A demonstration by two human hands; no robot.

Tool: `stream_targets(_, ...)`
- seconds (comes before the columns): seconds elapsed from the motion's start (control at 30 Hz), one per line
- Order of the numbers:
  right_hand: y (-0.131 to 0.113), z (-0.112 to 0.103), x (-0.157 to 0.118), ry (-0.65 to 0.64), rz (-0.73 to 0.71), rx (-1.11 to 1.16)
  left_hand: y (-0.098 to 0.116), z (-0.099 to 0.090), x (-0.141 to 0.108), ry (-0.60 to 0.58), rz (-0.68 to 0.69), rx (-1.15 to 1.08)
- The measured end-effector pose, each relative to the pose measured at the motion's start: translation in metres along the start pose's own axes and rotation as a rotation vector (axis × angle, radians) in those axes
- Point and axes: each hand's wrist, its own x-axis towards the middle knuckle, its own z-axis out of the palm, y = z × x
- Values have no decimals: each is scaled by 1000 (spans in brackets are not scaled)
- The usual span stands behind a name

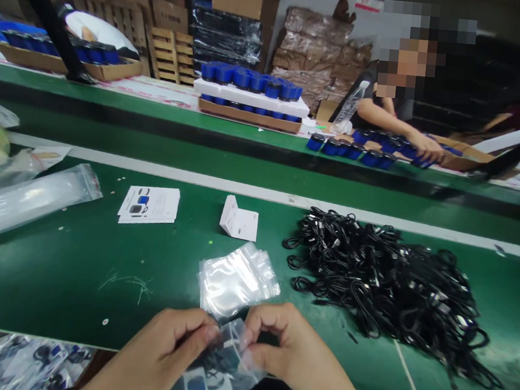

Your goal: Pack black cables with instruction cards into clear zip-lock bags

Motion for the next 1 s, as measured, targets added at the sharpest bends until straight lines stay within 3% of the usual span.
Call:
stream_targets(0.07,1,3,0,57,47,-48,-1,2,-2,31,39,-20)
stream_targets(0.13,-1,6,1,91,84,-114,0,3,-3,-13,92,-47)
stream_targets(0.23,-5,9,2,34,59,-215,2,2,-2,-71,125,-53)
stream_targets(0.37,-10,11,0,26,-21,-197,1,1,3,59,100,-129)
stream_targets(0.43,-11,12,-3,72,-35,-177,-2,2,6,140,94,-194)
stream_targets(0.57,-10,16,-7,227,-51,-341,-6,3,7,271,110,-188)
stream_targets(0.73,-7,16,-4,288,-81,-261,-9,-1,8,234,112,-92)
stream_targets(1.0,-1,14,0,316,-45,-96,-14,0,8,206,75,-156)
